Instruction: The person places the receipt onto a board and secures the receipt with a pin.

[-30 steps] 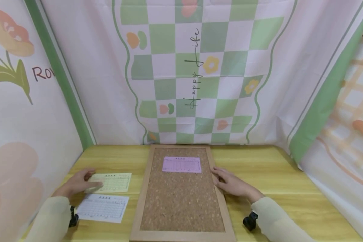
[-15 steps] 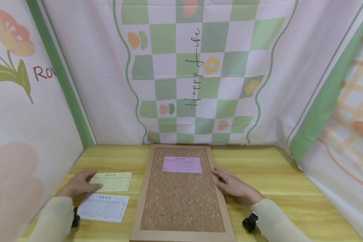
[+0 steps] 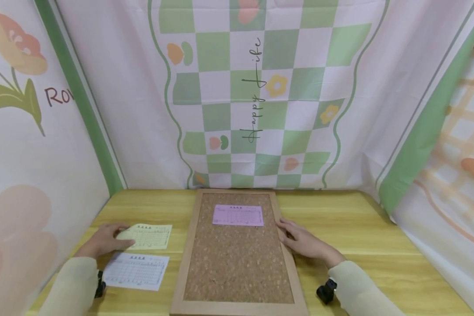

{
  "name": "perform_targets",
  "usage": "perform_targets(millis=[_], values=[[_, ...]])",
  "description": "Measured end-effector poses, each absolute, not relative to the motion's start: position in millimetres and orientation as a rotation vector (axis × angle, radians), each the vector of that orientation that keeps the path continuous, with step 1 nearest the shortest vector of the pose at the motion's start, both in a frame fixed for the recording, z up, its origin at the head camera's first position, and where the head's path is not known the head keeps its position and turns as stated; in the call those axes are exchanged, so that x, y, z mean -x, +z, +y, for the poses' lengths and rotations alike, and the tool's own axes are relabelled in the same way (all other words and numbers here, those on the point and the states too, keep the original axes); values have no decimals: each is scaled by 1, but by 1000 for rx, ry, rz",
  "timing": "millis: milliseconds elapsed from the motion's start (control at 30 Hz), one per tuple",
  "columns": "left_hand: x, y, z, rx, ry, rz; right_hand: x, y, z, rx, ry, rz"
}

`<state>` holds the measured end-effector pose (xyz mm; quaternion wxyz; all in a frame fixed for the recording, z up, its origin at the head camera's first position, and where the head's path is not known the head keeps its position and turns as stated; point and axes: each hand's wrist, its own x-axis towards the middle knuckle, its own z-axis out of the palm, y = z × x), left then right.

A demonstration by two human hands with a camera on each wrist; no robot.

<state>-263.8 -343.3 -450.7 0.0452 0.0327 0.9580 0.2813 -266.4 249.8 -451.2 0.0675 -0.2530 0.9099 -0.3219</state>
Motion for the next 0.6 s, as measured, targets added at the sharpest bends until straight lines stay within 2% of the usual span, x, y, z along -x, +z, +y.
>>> perform_targets(millis=[600], values=[[261, -441, -336, 18, 1023, 2767, 265, -451, 249, 746, -954, 2758]])
